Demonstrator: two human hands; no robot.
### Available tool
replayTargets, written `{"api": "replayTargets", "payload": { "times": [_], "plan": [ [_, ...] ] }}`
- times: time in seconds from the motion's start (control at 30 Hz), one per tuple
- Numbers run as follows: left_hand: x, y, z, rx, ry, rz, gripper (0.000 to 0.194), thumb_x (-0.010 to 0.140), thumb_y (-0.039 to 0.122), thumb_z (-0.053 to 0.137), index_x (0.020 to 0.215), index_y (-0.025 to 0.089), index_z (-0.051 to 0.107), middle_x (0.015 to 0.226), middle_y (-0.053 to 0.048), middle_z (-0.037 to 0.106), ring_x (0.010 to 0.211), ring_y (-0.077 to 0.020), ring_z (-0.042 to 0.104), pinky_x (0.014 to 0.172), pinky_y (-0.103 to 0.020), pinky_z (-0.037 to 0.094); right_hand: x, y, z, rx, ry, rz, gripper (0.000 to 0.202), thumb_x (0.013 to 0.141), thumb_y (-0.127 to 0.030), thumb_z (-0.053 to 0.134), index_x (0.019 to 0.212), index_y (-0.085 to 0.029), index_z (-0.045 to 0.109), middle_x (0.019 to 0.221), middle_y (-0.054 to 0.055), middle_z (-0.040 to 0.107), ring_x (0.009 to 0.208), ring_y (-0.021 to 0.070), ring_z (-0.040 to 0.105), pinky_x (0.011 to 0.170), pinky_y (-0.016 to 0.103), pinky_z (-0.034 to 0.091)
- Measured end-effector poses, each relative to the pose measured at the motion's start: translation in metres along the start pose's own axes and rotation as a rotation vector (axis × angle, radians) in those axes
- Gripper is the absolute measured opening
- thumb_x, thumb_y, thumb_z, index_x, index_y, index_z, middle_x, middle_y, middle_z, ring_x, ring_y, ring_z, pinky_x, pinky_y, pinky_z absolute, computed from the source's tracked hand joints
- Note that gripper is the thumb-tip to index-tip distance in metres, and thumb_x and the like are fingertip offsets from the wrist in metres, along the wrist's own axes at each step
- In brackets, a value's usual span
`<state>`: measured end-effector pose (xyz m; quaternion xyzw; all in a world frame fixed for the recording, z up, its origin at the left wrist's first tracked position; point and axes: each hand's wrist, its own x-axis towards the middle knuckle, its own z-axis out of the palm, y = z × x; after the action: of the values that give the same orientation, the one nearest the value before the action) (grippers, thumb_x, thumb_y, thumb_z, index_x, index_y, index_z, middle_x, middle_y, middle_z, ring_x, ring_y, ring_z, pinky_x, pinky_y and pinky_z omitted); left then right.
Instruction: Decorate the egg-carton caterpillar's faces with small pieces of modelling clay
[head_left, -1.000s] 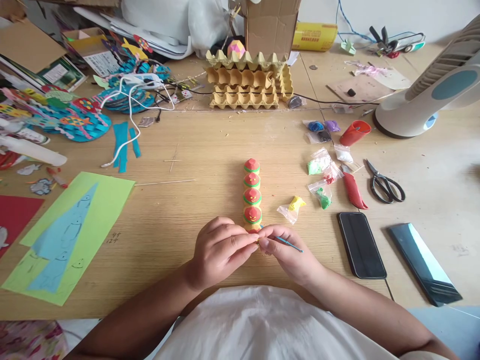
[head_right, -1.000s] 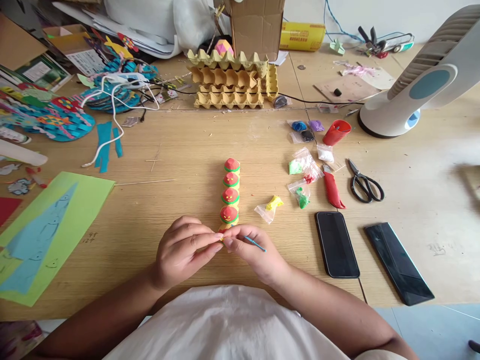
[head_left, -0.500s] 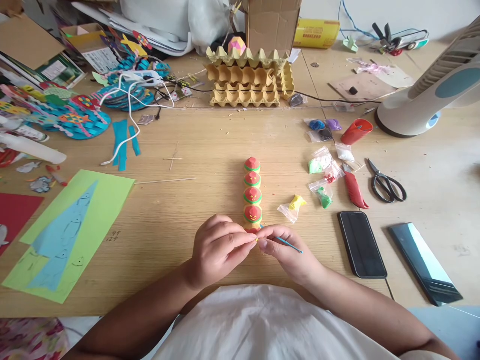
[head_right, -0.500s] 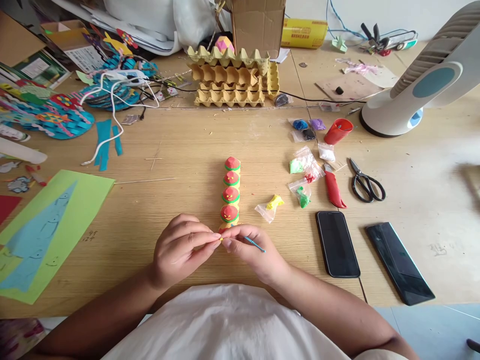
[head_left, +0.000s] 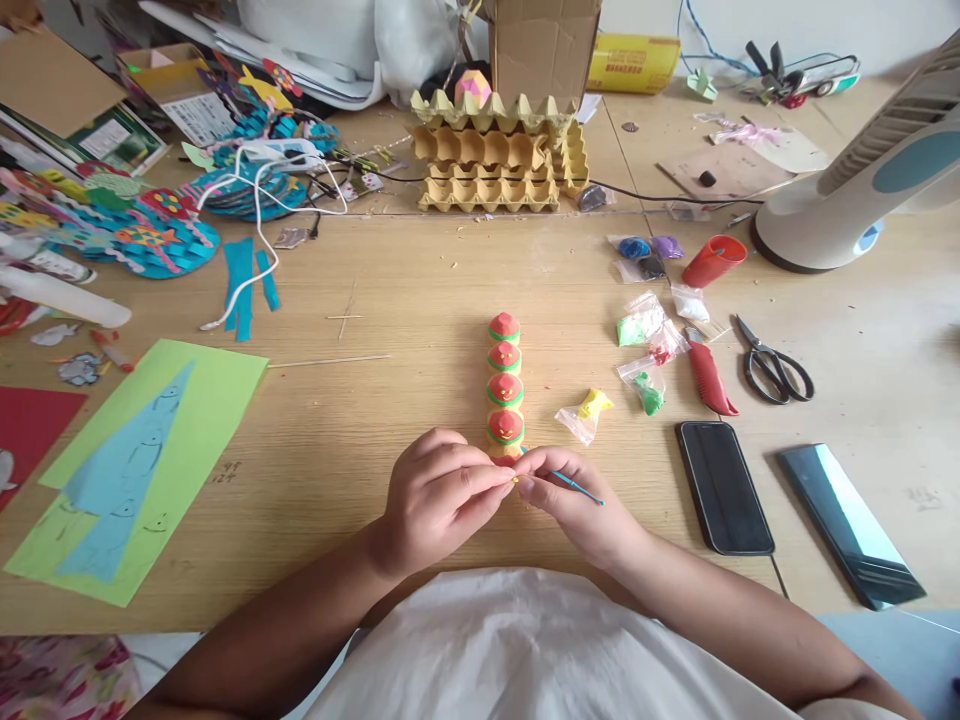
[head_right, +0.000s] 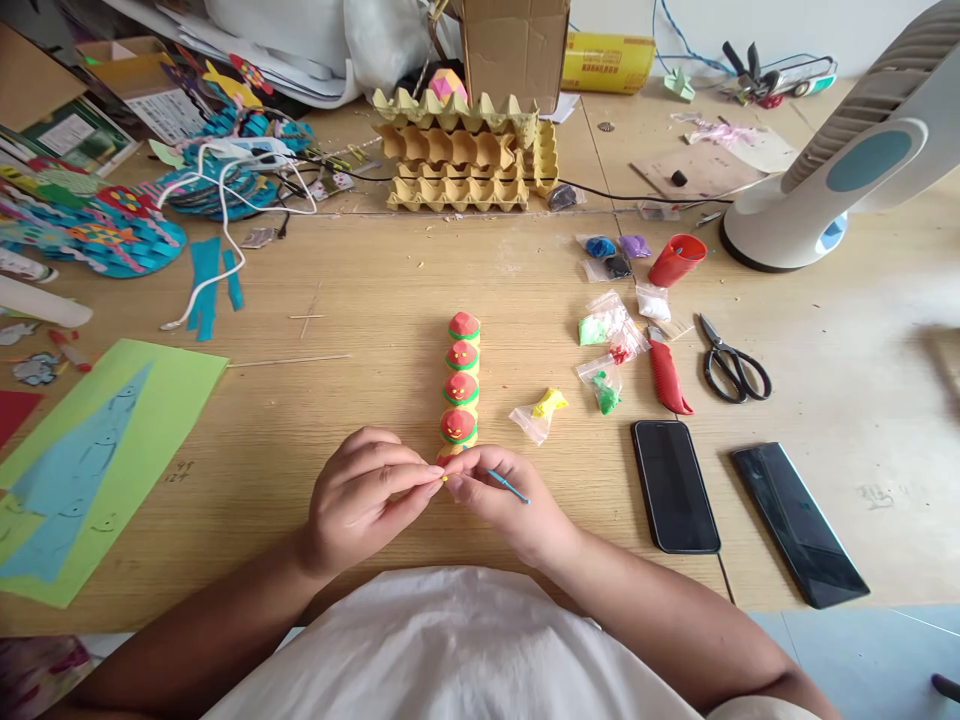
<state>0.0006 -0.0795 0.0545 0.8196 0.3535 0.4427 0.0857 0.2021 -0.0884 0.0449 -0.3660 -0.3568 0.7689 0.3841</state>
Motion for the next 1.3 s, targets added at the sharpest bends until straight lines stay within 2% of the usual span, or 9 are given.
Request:
{"api": "replayTargets", "payload": {
  "times": [0.37,0.73,0.97,1.13,1.3],
  "plan": [
    [0.0002,0.0011,0.0005,0.009,-0.015,0.013,0.023,0.082,0.007,0.079,0.101,0.019,0.073,0.083,-0.002,0.076,0.076,-0.0157,0.06,0.073,-0.03,0.054,0.0003,0.006,-0.0034,0.04,0.001,0.014,0.015,0.089,-0.036,0.079,0.086,-0.021,0.077,0.075,-0.002,0.06,0.073,0.011,0.051,0.074,0.026,0.042],
    [0.0018,0.0021,0.0,0.006,-0.015,0.012,0.021,0.084,0.011,0.078,0.102,0.02,0.072,0.083,-0.002,0.075,0.076,-0.0162,0.061,0.073,-0.031,0.054,-0.0008,0.0023,0.0007,0.002,0.023,-0.004,0.013,0.087,-0.035,0.081,0.085,-0.023,0.077,0.074,-0.004,0.059,0.072,0.0101,0.05,0.073,0.025,0.041],
    [0.0015,0.0005,0.0011,-0.071,-0.023,-0.054,0.02,0.083,0.009,0.078,0.1,0.019,0.073,0.083,-0.002,0.075,0.075,-0.0156,0.062,0.073,-0.032,0.053,-0.0003,0.0041,-0.001,-0.046,0.045,-0.008,0.017,0.086,-0.037,0.081,0.09,-0.022,0.077,0.077,-0.001,0.064,0.074,0.012,0.053,0.074,0.027,0.045],
    [0.0033,0.0005,0.0013,-0.16,-0.052,-0.129,0.012,0.086,0.013,0.076,0.096,0.02,0.073,0.08,-0.002,0.074,0.075,-0.0156,0.063,0.073,-0.031,0.053,-0.0006,0.0004,-0.0005,-0.156,0.061,-0.038,0.022,0.087,-0.042,0.078,0.086,-0.02,0.074,0.079,0.0,0.065,0.074,0.0132,0.054,0.072,0.027,0.044],
    [0.005,0.0015,0.0006,-0.157,-0.039,-0.111,0.014,0.087,0.013,0.076,0.097,0.022,0.073,0.08,-0.001,0.074,0.073,-0.0149,0.063,0.071,-0.03,0.053,-0.0009,-0.0011,0.0005,-0.205,0.053,-0.053,0.024,0.089,-0.044,0.076,0.083,-0.02,0.072,0.078,0.0,0.064,0.073,0.0138,0.054,0.07,0.028,0.044]
  ]
}}
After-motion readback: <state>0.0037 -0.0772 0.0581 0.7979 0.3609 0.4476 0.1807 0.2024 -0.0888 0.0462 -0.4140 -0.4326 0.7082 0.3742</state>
